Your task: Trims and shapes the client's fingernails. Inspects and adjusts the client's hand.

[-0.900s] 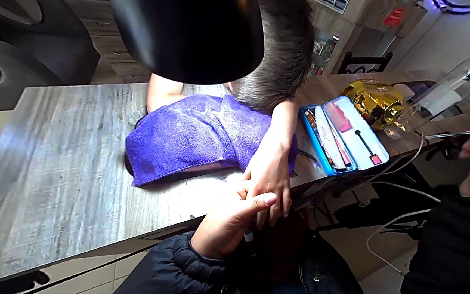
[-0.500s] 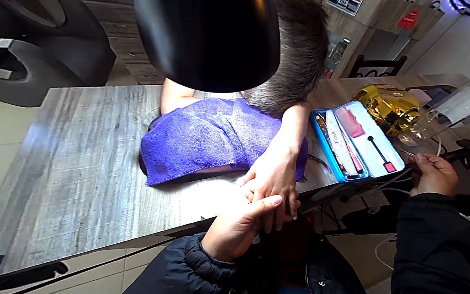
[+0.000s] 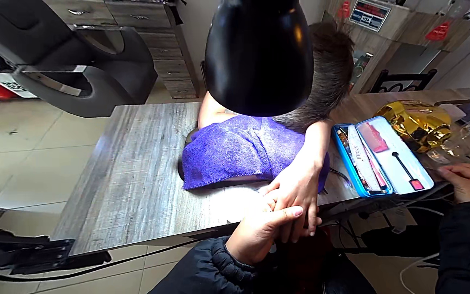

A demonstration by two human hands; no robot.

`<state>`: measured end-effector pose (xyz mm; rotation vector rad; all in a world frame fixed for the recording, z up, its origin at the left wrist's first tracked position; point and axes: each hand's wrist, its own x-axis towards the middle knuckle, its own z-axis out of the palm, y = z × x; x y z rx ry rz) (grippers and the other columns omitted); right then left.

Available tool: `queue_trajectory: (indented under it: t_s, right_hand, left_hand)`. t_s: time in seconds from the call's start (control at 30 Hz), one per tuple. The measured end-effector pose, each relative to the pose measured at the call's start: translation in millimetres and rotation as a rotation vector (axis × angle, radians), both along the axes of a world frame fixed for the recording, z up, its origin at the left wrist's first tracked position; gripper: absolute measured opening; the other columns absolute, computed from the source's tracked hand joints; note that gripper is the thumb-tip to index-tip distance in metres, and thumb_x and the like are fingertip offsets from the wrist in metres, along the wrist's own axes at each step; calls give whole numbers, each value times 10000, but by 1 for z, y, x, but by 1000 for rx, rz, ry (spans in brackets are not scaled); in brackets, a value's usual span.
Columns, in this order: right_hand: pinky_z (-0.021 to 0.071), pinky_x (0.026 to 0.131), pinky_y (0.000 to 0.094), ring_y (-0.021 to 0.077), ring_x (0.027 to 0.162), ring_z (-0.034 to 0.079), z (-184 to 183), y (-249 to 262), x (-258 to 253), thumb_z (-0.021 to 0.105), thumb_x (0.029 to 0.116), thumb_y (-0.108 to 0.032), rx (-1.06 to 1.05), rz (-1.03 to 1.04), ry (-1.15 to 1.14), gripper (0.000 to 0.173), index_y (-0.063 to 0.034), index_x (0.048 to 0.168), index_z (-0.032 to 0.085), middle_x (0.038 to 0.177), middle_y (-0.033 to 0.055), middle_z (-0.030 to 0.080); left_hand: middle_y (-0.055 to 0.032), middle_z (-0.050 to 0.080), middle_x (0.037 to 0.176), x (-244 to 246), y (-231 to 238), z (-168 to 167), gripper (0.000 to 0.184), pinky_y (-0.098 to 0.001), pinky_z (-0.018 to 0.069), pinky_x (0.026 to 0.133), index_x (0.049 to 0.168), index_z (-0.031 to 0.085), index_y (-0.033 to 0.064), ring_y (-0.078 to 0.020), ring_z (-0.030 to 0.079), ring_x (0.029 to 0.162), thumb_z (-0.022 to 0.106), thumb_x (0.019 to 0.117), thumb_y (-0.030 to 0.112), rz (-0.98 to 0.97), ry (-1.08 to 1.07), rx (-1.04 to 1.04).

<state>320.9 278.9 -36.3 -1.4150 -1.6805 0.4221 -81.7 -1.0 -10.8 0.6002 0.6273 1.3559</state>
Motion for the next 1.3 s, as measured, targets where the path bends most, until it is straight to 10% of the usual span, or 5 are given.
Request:
queue_trajectory:
  t_s: [0.23, 0.43, 0.87, 1.1, 1.3]
  right_hand:
    - [430, 1044, 463, 322, 1149, 581, 3, -6, -20, 754, 912, -120, 72, -119, -16, 283, 71, 1117, 714, 1228, 285, 634]
    - [516, 678, 138, -60, 744, 608, 42, -126, -113, 606, 1028, -233, 32, 354, 481, 116, -282, 996, 707, 871, -197, 679]
    - [629, 644, 290, 144, 717, 736, 53, -196, -256, 685, 952, -142, -831, 928, 895, 219, -90, 1156, 625, 876, 92, 744]
    - [651, 654, 357, 206, 721, 755, 55, -191, -260, 652, 971, -139, -805, 1002, 947, 175, -47, 1120, 643, 862, 140, 743]
    - [659, 666, 409, 263, 716, 761, 58, -186, -256, 670, 982, -208, -836, 1072, 927, 228, -57, 1145, 621, 856, 170, 740]
  left_hand:
    - [-196, 743, 942, 0, -3, -1, 215, -322, 624, 775, 1039, 679, 11, -221, 756, 828, 492, 1042, 117, -41, -38, 55]
    - [-154, 734, 942, -4, -8, -1, 196, -327, 598, 862, 1041, 661, 35, -198, 740, 889, 497, 1040, 143, -76, 35, 128]
    - [80, 664, 777, -44, -27, 24, 206, -155, 534, 642, 912, 723, 117, 24, 623, 707, 569, 1018, 201, 261, 1188, 454]
    - [-112, 594, 1456, -94, 1, 22, 395, -524, 310, 1213, 1364, 661, 97, -296, 468, 1439, 580, 992, 204, 675, 1952, 692]
    - [-50, 631, 1423, -101, 13, 2, 398, -557, 258, 1228, 1316, 693, 104, -253, 489, 1428, 436, 1025, 21, 576, 1975, 753]
